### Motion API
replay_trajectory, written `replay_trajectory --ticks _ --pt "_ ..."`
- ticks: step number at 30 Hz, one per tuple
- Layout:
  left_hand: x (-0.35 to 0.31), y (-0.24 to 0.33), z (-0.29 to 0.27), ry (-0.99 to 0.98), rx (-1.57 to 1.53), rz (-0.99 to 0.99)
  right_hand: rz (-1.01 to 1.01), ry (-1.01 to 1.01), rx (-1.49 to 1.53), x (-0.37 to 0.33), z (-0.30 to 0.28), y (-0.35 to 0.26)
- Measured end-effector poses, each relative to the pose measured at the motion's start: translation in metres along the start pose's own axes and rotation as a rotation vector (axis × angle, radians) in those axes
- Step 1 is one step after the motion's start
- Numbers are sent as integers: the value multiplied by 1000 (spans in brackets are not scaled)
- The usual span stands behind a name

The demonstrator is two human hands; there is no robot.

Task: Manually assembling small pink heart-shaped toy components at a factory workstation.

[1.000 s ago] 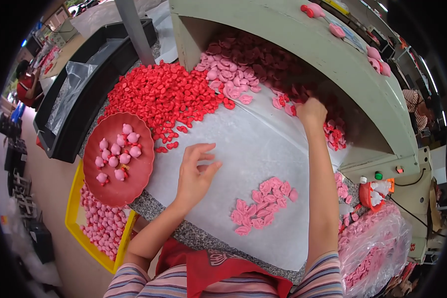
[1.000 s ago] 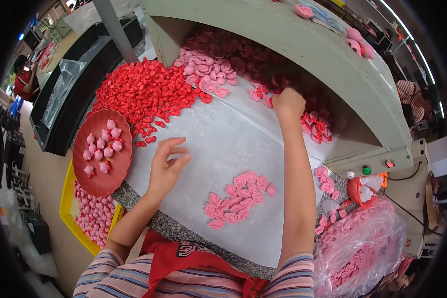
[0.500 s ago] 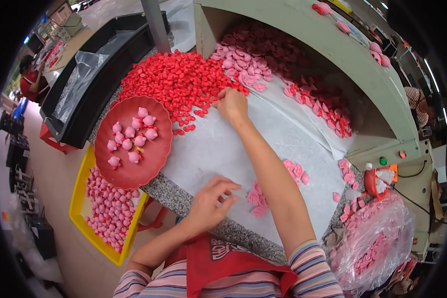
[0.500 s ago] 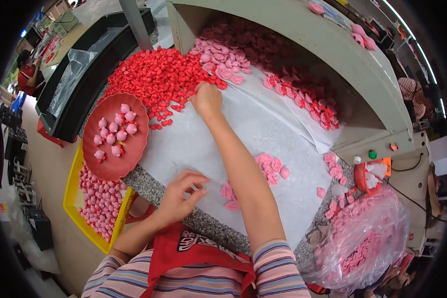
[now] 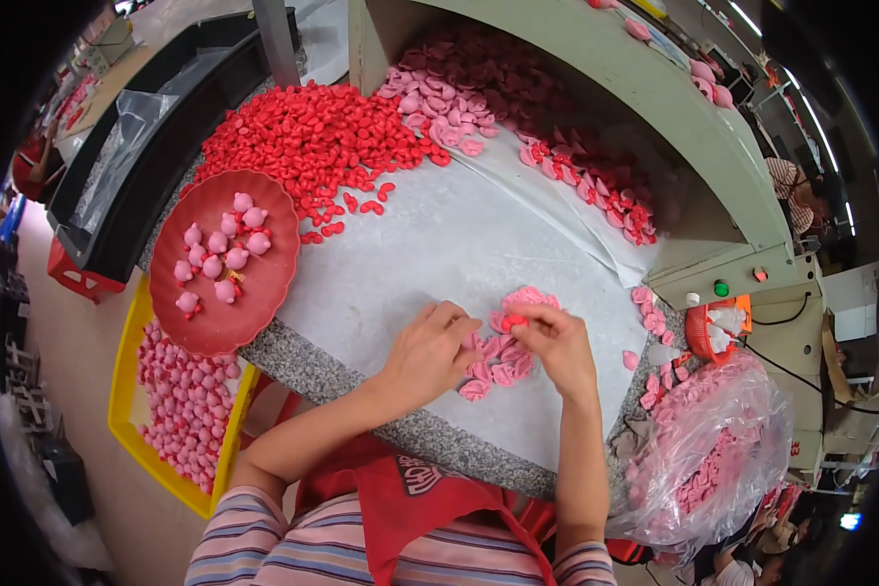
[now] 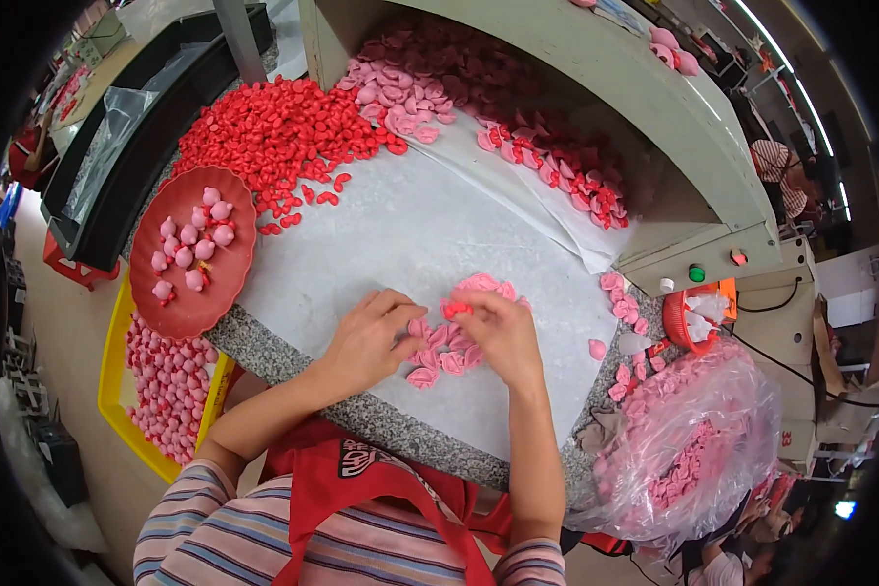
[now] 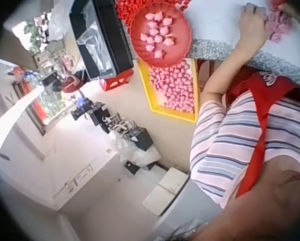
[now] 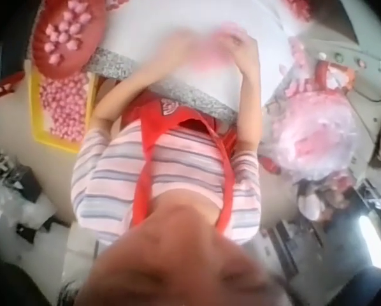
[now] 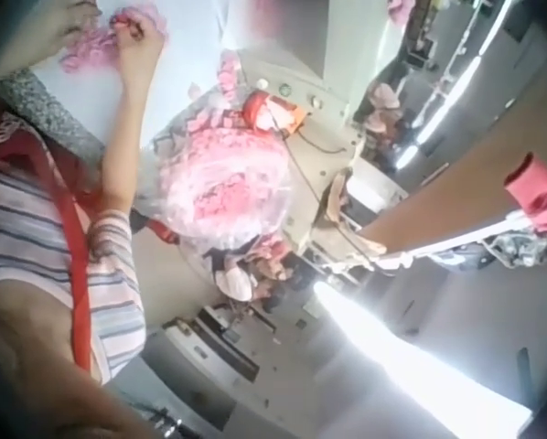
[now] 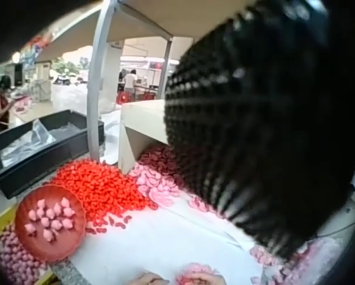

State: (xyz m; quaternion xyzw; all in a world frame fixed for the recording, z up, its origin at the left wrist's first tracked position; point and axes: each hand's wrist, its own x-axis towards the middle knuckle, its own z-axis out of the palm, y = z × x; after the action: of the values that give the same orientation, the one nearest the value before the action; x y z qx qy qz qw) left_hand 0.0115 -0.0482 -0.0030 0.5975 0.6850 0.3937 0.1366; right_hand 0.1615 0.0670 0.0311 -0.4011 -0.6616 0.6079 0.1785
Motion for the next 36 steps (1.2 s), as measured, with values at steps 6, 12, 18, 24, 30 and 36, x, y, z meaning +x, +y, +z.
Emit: replay_trajectory --ticks 6,12,18,24,30,36 --pt "0 -10 14 -75 3 64 -64 84 136 -19 8 19" --pt "11 0 -10 -161 -713 -209 -68 149 107 -23 15 8" --pt "1 10 -22 -154 -842 -173 -493 243 -486 -26 30 -13" --pt "-5 8 -22 -118 -1004 -274 -500 127 -406 -33 31 -26" --pt "-10 9 -28 -187 -1317 -398 -565 7 -190 -28 21 -33" --pt "-14 28 -38 26 -1017 -83 -497 31 -141 -43 25 -39"
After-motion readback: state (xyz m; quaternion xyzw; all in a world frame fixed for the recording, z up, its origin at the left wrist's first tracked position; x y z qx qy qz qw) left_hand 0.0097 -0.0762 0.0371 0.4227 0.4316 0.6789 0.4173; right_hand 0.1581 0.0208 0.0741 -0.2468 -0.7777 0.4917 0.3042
